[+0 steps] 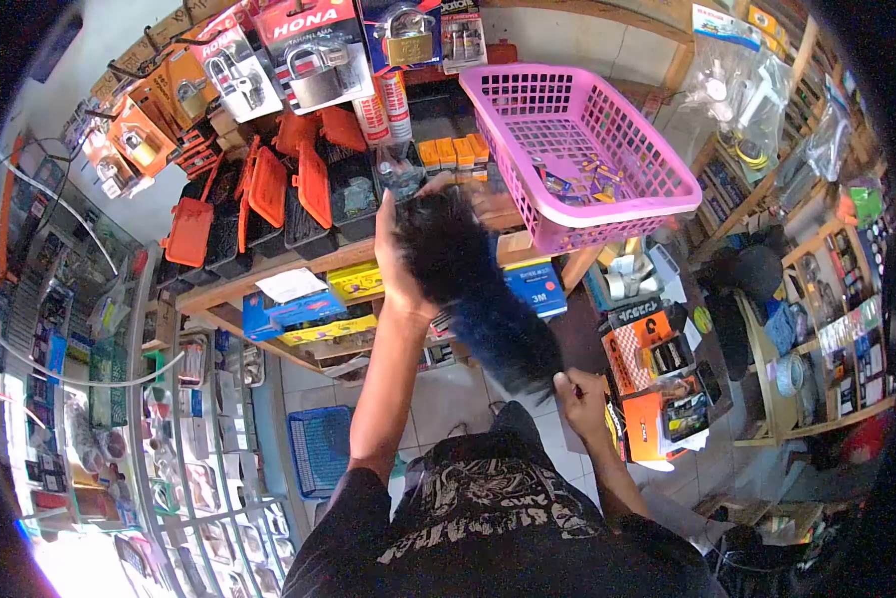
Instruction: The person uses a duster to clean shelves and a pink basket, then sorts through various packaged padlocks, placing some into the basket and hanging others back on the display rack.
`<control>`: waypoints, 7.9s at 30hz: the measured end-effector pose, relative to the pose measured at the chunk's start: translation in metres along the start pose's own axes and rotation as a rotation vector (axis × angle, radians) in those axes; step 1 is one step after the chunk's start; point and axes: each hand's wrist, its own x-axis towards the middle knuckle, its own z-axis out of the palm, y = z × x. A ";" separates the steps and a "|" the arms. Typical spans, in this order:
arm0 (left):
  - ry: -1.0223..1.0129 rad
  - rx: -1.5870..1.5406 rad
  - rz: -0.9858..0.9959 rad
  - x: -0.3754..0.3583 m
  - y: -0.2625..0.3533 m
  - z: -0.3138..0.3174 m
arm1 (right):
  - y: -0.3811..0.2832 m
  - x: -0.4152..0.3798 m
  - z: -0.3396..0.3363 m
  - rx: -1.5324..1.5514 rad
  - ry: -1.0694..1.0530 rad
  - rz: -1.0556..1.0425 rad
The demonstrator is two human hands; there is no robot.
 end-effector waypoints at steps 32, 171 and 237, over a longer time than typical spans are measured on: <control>0.335 0.280 0.150 -0.001 -0.017 0.027 | -0.026 0.009 0.019 0.031 0.018 0.070; 0.159 1.556 -0.087 0.205 -0.019 0.006 | -0.095 0.342 -0.175 -1.096 -0.978 -0.060; 0.537 0.395 0.623 -0.012 -0.027 0.032 | 0.027 0.136 -0.086 0.191 -0.549 -0.469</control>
